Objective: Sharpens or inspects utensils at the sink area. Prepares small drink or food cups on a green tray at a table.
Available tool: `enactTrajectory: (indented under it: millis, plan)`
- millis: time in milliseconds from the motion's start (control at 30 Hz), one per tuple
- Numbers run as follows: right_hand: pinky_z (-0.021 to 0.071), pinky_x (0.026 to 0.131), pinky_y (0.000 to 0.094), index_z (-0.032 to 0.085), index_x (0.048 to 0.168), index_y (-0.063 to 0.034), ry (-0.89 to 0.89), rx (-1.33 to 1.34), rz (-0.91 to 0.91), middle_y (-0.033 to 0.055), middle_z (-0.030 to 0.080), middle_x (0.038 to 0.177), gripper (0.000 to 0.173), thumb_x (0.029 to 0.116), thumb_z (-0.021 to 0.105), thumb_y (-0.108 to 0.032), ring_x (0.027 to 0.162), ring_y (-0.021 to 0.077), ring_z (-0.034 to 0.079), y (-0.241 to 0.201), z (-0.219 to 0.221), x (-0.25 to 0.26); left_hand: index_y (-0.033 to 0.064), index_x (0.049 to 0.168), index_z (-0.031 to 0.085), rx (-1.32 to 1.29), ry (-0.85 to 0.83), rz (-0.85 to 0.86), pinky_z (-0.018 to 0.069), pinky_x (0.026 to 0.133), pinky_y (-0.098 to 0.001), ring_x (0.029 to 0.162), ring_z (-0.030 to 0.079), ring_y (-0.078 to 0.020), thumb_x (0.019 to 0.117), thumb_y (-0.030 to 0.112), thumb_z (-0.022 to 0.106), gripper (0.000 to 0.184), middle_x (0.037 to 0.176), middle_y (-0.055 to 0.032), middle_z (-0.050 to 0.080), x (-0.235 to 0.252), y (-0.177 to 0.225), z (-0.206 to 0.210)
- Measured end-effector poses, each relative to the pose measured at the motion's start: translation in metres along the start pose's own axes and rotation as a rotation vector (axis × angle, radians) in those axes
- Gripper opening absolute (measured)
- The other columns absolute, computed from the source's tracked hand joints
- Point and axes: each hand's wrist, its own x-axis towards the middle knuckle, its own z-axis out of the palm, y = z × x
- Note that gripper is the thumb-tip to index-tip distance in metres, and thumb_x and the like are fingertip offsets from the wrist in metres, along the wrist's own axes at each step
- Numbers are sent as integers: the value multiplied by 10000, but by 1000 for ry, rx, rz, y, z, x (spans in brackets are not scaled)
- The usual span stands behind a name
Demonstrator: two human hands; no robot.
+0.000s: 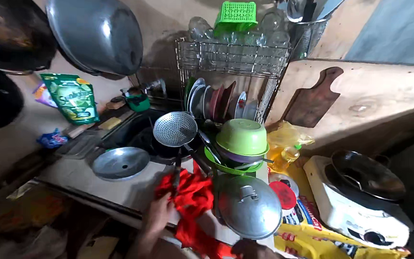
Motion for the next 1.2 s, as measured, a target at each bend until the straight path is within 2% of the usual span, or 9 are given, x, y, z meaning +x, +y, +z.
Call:
enactTrajectory:
  millis: [100,267,333,400,467,600,800,967,1200]
  plan:
    - [603,833,500,713,1220,-109,174,-152,115,127,729,1120,290,1028,551,-255,944,286,733,-29,7,70,69,1327,663,-45,22,-39,493,970,-666,1113,674,-434,994,237,603,377,1158,-234,714,14,-42,-26]
    - [531,883,602,525,1403,60,-69,-605,457,290,569,1366,403,1017,421,12,1161,463,619,-66,4,179,12,1419,523,-264,149,49,545,863,-625,965,708,-386,866,227,697,618,1052,-221,720,-5,-58,-36]
    - [531,896,560,529,1364,125,-66,-694,472,307,534,1391,382,1008,413,49,1187,449,598,-55,11,198,-31,1310,579,-429,166,158,579,805,-512,887,700,-287,910,181,611,454,1010,-186,710,-32,-57,-37]
    - [543,866,528,584,1272,129,-40,-737,462,296,571,1326,329,1004,414,43,1139,429,619,-49,16,206,6,1192,669,-663,-4,143,545,686,-337,735,623,-132,999,130,458,312,888,-64,674,-56,-53,-34]
    - [549,836,525,612,1247,90,-10,-719,458,277,592,1294,303,1002,453,12,1099,418,638,-49,23,207,7,1183,667,-901,-247,85,489,537,-244,585,549,-69,1060,146,325,389,791,-3,637,-74,-45,-27]
    - [540,854,569,521,1401,-20,-41,-635,451,231,653,1244,388,1019,457,-34,1093,418,662,-60,43,201,35,1264,643,-1095,-445,-72,460,434,-260,474,499,-99,1110,215,284,430,678,-15,584,-95,-22,-13]
    - [568,775,572,456,1435,-50,58,-444,497,246,655,1187,415,1046,461,-194,967,427,704,-64,58,166,57,1076,686,-1139,-542,-63,332,412,-207,431,363,-43,1100,247,287,443,560,71,426,-104,-12,15]
    - [588,498,411,691,1249,-159,553,-309,192,129,710,1001,296,996,558,-235,580,232,688,-22,107,63,47,1015,650,-1226,-727,-117,355,393,-193,404,381,-33,1116,296,243,488,534,72,422,-107,-6,49]
    - [568,494,332,687,1266,-226,572,-170,32,48,695,878,274,1032,559,-289,589,158,665,14,147,16,69,898,634,-1118,-889,-217,345,362,-193,362,370,-31,1122,351,237,536,483,74,413,-102,-2,76]
